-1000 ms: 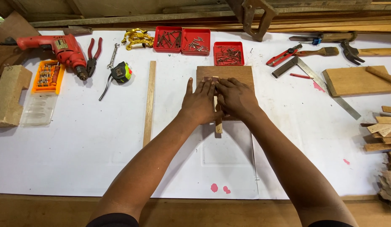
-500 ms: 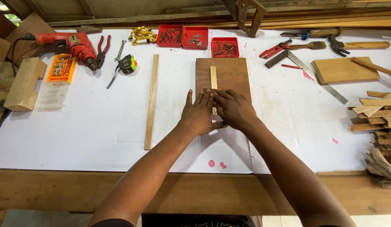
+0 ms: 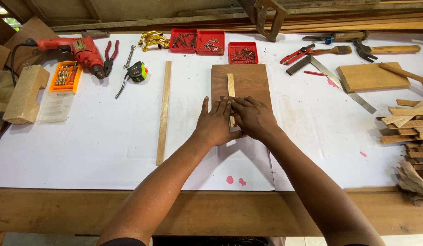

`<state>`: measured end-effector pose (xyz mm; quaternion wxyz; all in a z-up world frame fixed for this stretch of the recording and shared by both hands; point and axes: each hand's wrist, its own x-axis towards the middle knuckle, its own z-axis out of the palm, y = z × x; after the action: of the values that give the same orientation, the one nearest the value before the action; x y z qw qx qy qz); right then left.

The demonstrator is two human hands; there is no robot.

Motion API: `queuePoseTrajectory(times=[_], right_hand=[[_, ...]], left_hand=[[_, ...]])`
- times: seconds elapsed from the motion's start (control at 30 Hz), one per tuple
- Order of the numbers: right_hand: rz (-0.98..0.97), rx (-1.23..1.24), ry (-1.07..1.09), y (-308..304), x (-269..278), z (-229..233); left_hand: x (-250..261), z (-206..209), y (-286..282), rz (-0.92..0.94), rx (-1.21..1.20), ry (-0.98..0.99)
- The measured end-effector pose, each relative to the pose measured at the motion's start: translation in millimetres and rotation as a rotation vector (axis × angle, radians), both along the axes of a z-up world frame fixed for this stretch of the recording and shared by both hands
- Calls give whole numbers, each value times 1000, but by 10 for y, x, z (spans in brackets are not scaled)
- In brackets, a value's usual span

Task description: Sand wood using sandpaper.

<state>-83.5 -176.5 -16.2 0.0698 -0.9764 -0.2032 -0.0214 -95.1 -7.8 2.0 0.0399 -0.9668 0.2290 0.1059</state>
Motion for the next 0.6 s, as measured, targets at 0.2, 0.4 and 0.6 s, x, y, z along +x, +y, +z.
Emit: queuePoseTrajectory(times=[0.2, 0.4, 0.6], right_hand=[[-5, 41, 24, 3, 424, 11], [22, 42, -44, -42, 869, -110], [3, 15, 1, -45, 1046, -116]], left_hand=[[402, 48, -17, 38, -56, 38], [837, -83, -13, 23, -17, -2], [980, -28, -23, 26, 9, 27]])
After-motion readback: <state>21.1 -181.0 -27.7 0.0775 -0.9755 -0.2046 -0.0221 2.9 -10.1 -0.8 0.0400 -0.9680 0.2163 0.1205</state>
